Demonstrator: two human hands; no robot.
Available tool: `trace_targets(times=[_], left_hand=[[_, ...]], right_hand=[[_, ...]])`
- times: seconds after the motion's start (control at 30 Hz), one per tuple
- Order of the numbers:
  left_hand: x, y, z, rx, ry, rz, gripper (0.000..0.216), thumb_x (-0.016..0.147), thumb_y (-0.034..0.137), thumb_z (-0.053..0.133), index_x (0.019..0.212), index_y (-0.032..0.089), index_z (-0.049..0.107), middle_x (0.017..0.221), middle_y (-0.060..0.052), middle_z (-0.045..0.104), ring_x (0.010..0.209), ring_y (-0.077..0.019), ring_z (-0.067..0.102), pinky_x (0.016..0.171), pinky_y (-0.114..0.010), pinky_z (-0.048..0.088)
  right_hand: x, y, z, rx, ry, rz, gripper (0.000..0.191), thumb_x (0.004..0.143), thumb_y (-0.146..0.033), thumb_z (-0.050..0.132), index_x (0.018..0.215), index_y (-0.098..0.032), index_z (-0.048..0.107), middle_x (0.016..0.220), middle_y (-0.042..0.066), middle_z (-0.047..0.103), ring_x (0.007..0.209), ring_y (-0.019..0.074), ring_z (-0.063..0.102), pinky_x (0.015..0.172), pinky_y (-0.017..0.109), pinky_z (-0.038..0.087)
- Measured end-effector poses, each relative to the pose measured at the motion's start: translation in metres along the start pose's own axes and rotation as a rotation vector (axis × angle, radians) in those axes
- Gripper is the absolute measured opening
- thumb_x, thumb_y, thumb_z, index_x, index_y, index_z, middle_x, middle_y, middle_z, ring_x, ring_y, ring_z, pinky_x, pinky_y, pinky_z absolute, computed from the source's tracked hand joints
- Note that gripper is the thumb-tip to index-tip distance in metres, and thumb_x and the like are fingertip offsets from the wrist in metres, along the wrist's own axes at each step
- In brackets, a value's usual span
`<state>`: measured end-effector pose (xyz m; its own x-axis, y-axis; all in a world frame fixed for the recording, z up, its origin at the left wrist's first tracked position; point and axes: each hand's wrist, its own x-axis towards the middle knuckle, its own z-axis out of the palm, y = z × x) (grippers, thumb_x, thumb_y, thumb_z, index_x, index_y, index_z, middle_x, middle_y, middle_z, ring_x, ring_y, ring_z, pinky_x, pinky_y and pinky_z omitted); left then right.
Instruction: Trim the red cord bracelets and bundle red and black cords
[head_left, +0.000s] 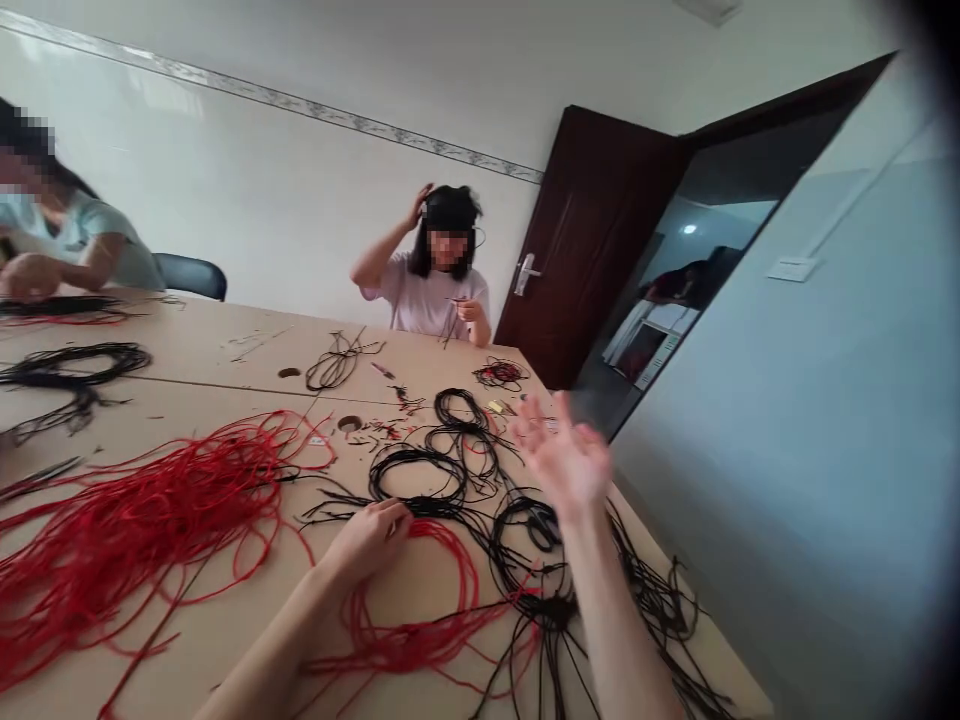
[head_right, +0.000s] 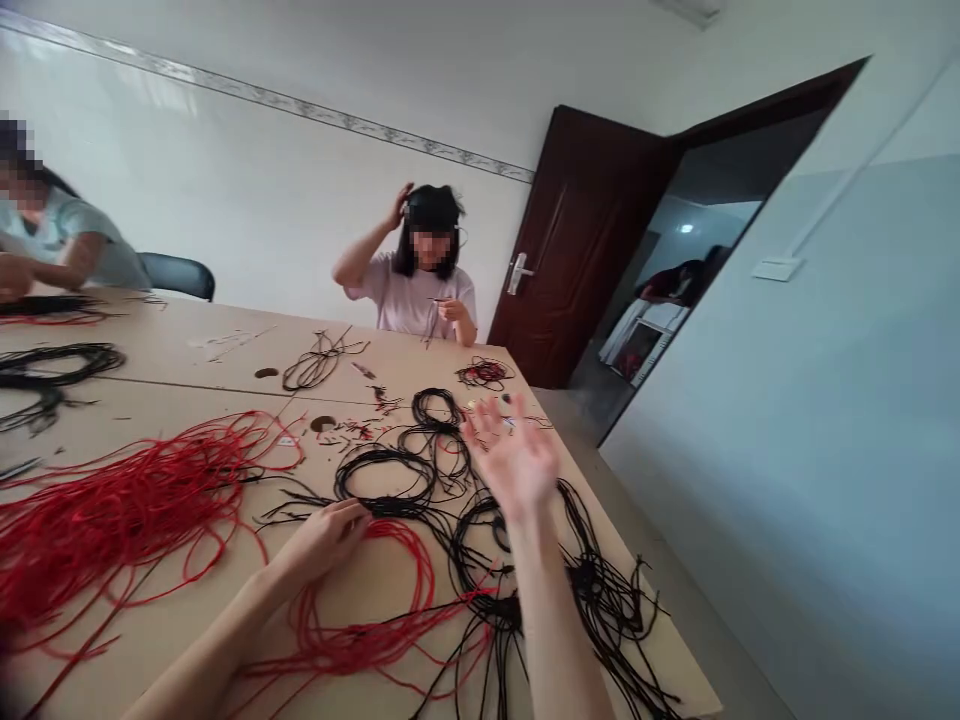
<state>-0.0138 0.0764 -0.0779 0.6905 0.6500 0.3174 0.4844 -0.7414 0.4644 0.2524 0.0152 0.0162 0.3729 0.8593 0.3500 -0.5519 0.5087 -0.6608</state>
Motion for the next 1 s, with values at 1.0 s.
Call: trace_targets(times=[1.0], left_hand=[[-0.001, 0.002, 0.001, 0.038, -0.010, -0.028, 0.028, 0.092, 0.018, 0.041, 0.082, 0.019, 0.066, 0.078, -0.005, 0.068, 0.069, -0.0163, 0.063, 0.063, -0.024, 0.044]], right_hand=[[-0.028, 0.054, -0.048, 0.513, 0.324, 0.332, 0.062, 0.099, -0.053, 0.024, 0.143, -0.012, 0.038, 0.129, 0.016, 0.063, 0.108, 0.0140, 0.066, 0.102, 0.036, 0.047]])
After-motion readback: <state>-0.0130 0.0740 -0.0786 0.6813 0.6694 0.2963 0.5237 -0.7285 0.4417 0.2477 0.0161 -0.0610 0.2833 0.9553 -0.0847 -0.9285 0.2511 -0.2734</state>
